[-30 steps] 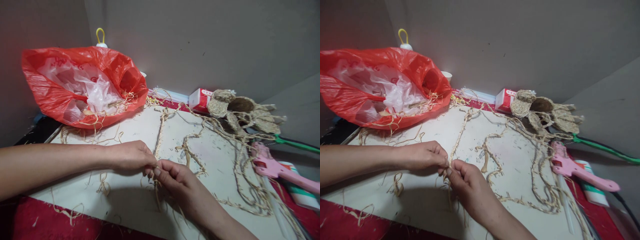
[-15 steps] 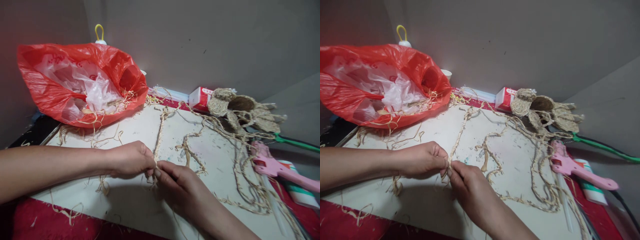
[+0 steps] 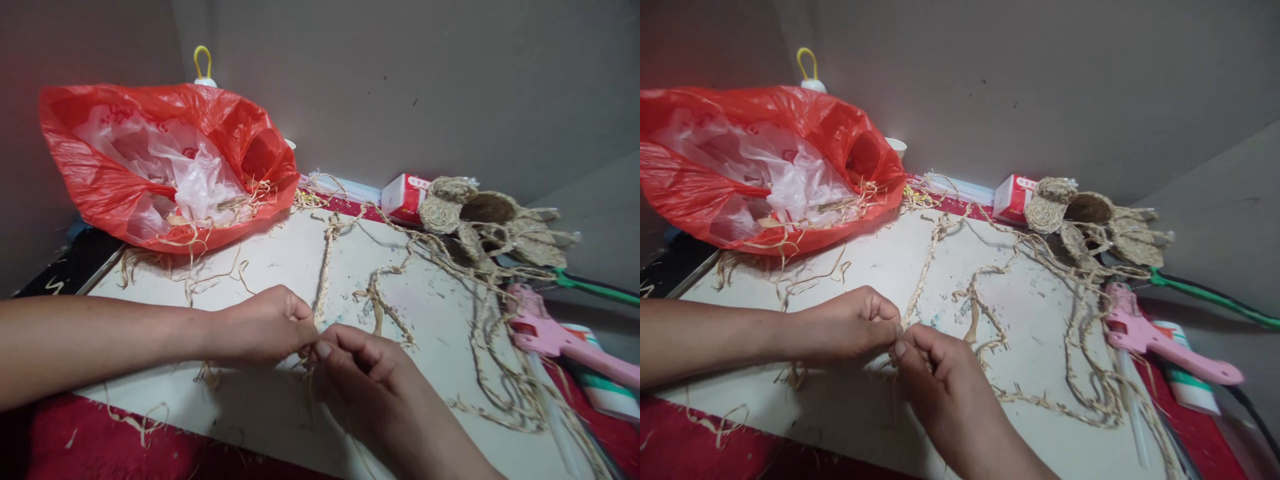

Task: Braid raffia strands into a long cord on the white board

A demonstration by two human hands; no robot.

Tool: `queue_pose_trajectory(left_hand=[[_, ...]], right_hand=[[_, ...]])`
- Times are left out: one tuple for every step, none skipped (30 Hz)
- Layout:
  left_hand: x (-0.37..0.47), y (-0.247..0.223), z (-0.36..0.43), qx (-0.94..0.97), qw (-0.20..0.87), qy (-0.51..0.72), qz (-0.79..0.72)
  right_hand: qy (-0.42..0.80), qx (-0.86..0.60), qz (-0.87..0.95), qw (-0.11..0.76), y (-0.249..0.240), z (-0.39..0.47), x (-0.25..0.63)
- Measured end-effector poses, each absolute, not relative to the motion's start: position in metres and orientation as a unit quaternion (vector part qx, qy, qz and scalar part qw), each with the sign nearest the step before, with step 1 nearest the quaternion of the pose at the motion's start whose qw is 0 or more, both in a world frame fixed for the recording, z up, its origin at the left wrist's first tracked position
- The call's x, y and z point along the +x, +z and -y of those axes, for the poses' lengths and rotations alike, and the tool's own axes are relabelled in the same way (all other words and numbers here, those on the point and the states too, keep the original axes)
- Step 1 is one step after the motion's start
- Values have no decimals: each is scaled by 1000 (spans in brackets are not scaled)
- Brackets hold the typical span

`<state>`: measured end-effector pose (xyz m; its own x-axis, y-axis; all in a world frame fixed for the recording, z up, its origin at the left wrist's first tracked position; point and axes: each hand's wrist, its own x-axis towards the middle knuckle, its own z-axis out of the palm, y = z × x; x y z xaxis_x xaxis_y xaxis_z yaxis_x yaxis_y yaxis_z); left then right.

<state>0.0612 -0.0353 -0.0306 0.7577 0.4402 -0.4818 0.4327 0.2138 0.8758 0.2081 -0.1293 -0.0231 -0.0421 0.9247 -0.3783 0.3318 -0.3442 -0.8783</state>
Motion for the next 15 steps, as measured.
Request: queue_pose_trajectory(left_hand=[[61,-30,37,617,707,9,-347],[61,-30,38,605,718,14,-344],[60,-29,40,592,730,18,-340],[60,-28,42,580,742,24,-335],[60,-27,43,570,750,30,-333],[60,-25,45,562,756,35,-334],[61,-24,46,555,759,40,-337],[62,-24,47,550,761,46,-340],[62,-23,48,545,764,52,-342],[63,-23,49,540,767,59,-342],[64,-24,49,536,770,67,-339],[64,-25,50,533,773,74,-336],[64,-26,50,530,776,78,-334],[65,-27,50,527,779,80,-331],[65,-28,50,525,781,80,-329]], right_hand=[[487,-643,519,283,-22,132,204],[450,-654,543,275,-21,135,201],[417,-664,563,262,-21,138,198],[392,-672,580,242,-21,141,196],[372,-678,596,216,-21,144,194],[354,-683,611,188,-22,145,194],[333,-687,625,160,-23,147,193],[310,-689,641,137,-24,147,193],[285,-690,654,118,-25,148,194],[263,-691,664,106,-25,148,194],[246,-692,672,98,-26,148,195],[234,-692,677,95,-26,147,196],[225,-691,681,95,-27,147,197],[219,-690,683,98,-27,147,197],[217,-688,685,103,-29,147,198]])
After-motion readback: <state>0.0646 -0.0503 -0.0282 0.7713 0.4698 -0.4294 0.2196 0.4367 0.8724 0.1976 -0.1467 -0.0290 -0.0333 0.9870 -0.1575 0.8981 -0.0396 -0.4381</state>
